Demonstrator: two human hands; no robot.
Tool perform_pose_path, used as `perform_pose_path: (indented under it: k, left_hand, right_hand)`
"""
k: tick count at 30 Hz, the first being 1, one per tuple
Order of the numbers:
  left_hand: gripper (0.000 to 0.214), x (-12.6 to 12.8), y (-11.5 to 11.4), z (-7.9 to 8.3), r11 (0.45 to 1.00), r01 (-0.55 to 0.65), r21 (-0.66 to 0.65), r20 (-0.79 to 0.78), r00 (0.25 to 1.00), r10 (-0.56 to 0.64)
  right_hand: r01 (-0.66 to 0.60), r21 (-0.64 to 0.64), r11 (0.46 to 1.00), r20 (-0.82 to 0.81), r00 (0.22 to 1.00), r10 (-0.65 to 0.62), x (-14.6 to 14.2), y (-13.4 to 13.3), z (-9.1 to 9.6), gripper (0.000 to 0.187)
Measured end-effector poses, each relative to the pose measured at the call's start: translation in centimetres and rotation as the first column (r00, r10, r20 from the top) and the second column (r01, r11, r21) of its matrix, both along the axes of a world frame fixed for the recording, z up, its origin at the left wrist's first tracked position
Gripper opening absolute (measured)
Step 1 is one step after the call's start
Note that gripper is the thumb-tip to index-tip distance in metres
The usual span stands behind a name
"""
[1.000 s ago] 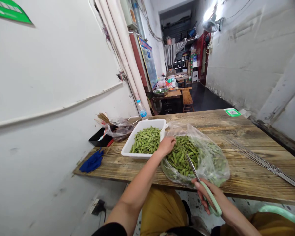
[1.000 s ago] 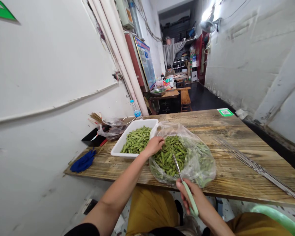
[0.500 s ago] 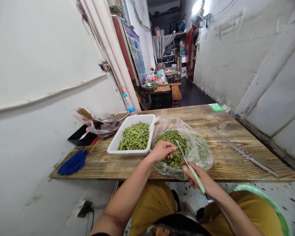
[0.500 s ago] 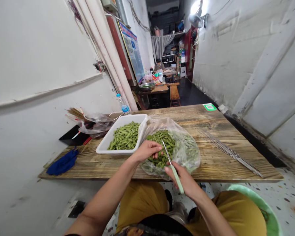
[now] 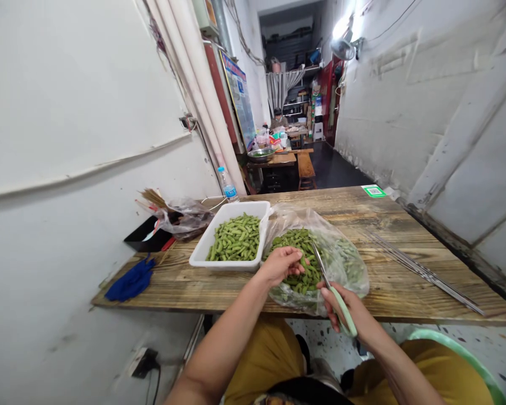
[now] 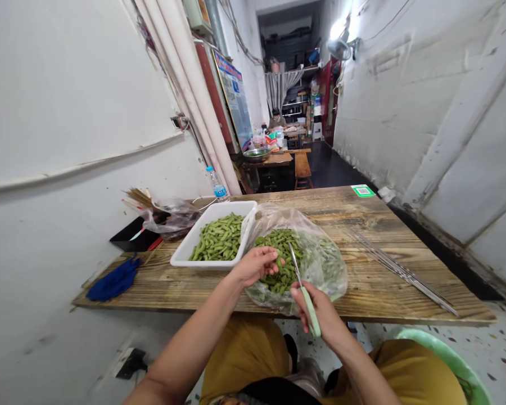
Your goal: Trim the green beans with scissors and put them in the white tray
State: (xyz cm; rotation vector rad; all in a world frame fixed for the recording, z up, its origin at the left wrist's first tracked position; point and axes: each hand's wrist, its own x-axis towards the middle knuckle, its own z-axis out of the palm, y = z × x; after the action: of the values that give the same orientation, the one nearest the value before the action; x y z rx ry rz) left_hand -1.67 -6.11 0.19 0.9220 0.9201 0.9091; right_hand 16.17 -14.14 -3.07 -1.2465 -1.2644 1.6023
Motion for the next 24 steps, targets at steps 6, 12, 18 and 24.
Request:
perform_pose_path:
  k: [6,12,18,24]
  left_hand:
    - [0.02,0.8,-0.3,-0.9,0.97,-0.215,-0.109,0.187,0.954,0.233]
    - [0.023,1.8,-1.1,-1.3,0.963,-0.263,-0.052,0.179,0.947,0.268]
    - [0.023,2.1,-1.7,-1.2,0.959,-0.283,-0.025,0.147,0.948,0.284]
    - [0.023,2.5,-2.4,-1.0,0.951,-0.308,-0.037,0.144,0.94,0.31]
  right_hand:
    - [-0.075,-0.115,0.991,-0.104,0.993,0.063,-0.5,-1.0,1.2,0.045]
    - [-0.075,-0.111,0.991,-0.071,0.995,0.067,-1.0,-0.9,1.3,0.045]
    - [-0.052,-0.164,0.985,-0.171,0.985,0.023,-1.0,-0.9,1.2,0.04]
    - [-0.033,-0.221,0.975,-0.24,0.97,-0.022,-1.4,-0.7,1.7,0.041]
